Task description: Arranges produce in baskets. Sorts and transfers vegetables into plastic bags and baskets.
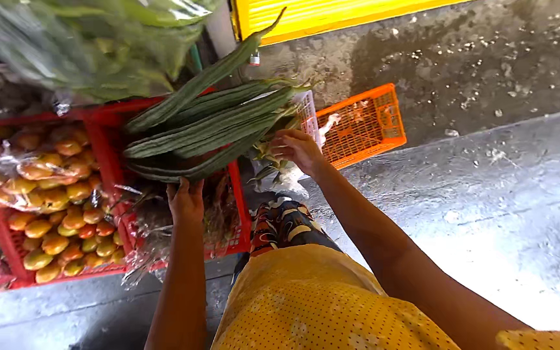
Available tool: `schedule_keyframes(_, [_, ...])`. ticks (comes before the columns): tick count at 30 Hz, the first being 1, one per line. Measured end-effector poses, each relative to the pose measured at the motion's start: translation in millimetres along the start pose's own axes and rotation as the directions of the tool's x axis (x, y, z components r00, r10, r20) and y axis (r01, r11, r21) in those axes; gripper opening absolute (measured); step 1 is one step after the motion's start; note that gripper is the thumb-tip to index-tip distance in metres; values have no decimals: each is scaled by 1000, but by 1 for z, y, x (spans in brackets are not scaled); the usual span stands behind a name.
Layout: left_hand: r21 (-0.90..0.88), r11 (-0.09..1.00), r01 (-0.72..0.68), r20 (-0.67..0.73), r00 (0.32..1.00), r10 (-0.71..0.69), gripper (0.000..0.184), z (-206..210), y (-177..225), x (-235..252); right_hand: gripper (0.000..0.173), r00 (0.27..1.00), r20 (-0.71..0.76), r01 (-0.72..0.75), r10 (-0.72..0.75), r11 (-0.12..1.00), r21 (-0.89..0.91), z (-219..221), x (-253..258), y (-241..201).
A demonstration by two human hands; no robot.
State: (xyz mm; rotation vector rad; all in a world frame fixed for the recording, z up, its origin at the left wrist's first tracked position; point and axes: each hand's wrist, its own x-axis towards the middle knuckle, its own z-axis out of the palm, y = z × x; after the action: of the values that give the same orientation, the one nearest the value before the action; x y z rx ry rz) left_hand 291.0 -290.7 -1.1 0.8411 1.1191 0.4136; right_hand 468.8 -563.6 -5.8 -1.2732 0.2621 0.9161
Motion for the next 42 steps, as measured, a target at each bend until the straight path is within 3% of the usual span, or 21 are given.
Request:
schedule_keyframes(3, [125, 992, 7, -32, 999, -3, 50, 7, -1, -17, 32, 977, -182, -136, 110, 981, -138, -21, 18, 28])
schedule_keyframes(6, [353, 935, 26, -50, 999, -9, 52, 24, -10, -53, 31, 958, -272, -144, 94, 974, -173, -40, 35, 45])
schedule_keyframes(8, [598, 801, -14, 37, 999, -10, 61, 31, -29, -78, 29, 946, -320, -136, 54, 962, -238, -53, 48, 56])
schedule_keyframes(11, [876, 464, -133, 180, 982, -58, 81, 40, -61, -95, 30, 936, -351, -168, -11, 863, -476, -69, 64, 71])
schedule_keyframes(14, [936, 202, -288, 273, 957, 98, 77, 39, -84, -90, 32, 968, -240, -125, -73, 690, -713, -68, 71, 78])
schedule_keyframes(17, [928, 81, -364, 346, 921, 181, 61, 33, -91, -86, 34, 997, -20, 23, -79, 514, -857, -59, 91, 90])
schedule_keyframes(19, [934, 12, -358, 349, 916, 200, 56, 33, -91, -88, 44, 993, 100, 118, -63, 427, -897, -47, 107, 96])
schedule_keyframes(22, [938, -26, -347, 344, 915, 211, 55, 34, -90, -91, 66, 977, 211, 207, -26, 339, -918, -33, 132, 103])
schedule_keyframes(29, [932, -32, -360, 357, 903, 241, 53, 33, -91, -93, 81, 917, 361, 340, 173, 138, -930, -27, 172, 101])
schedule_keyframes(31, [929, -30, -370, 365, 896, 252, 53, 31, -92, -92, 79, 886, 414, 395, 209, 129, -910, -31, 175, 93])
schedule_keyframes(34, [926, -3, -378, 366, 894, 257, 52, 29, -93, -92, 64, 868, 438, 426, 236, 102, -899, -38, 169, 76])
schedule_keyframes(42, [926, 35, -377, 358, 901, 244, 56, 29, -94, -90, 63, 920, 391, 391, -4, -28, -920, -72, 154, 69])
